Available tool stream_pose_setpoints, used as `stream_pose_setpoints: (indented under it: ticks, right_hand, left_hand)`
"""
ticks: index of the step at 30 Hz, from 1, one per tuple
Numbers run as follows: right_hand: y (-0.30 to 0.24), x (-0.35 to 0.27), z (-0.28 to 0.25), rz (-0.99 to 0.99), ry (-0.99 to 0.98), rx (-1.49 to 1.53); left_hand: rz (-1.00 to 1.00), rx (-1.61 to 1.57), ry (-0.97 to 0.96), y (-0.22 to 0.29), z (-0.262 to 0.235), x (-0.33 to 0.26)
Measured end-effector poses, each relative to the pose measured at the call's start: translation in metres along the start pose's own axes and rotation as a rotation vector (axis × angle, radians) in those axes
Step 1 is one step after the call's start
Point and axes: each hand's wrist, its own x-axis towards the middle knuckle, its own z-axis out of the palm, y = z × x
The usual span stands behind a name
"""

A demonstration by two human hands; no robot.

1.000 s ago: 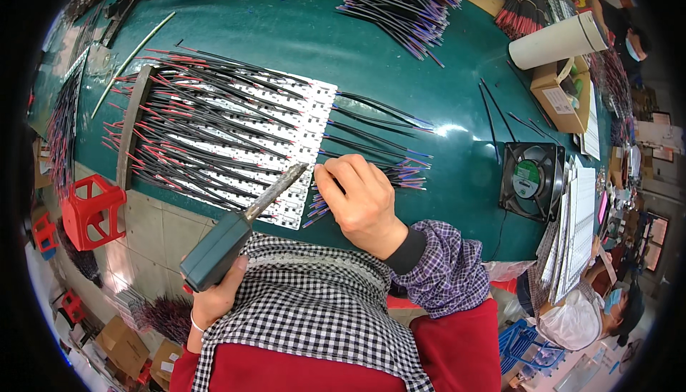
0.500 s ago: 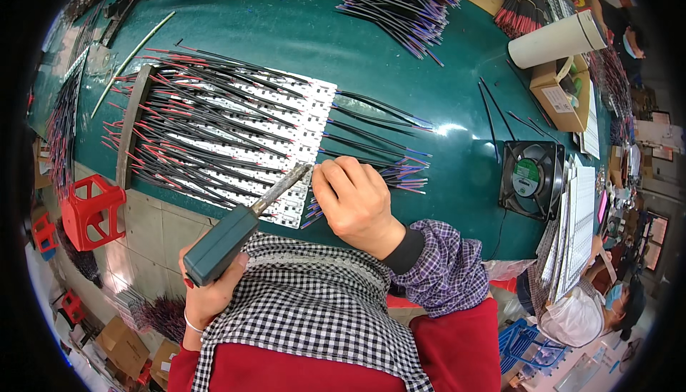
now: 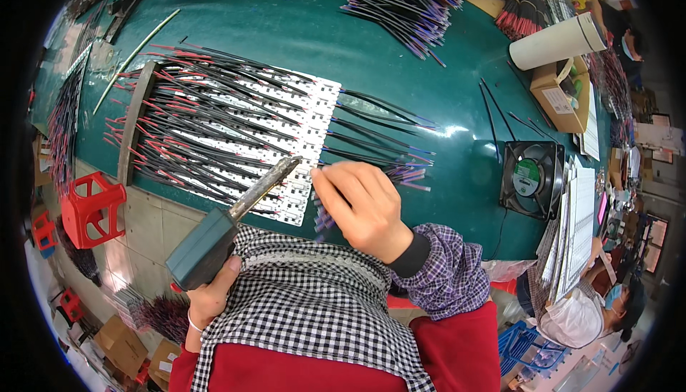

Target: The person solders wires onto circuit board strips using a soldering gun, stacks the assembled board, arranges a new set of circuit board strips with a stick, and solders wires onto the new strips.

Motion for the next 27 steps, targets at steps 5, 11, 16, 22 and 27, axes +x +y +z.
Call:
stream_pose_setpoints:
  ticks: [5, 11, 16, 22, 27]
  right_hand:
    - [-0.009, -0.01, -0.006, 0.043, -0.043, -0.071]
    - [-0.01, -0.012, 0.0, 0.125, -0.106, -0.046]
    - [-0.01, -0.01, 0.001, 0.116, -0.073, 0.005]
    - [-0.01, -0.01, 0.003, 0.131, -0.075, 0.03]
    - [-0.01, -0.007, 0.003, 0.094, -0.067, 0.021]
  left_hand:
    - [0.1, 0.02, 0.048, -0.007, 0.001, -0.005]
    - [0.028, 0.041, 0.001, 0.0, 0.001, -0.002]
    - [-0.05, 0.029, -0.029, 0.002, 0.002, -0.004]
    - [-0.031, 0.052, -0.083, 0.003, 0.002, -0.002]
    - [0.03, 0.086, -0.11, 0.002, 0.002, 0.0]
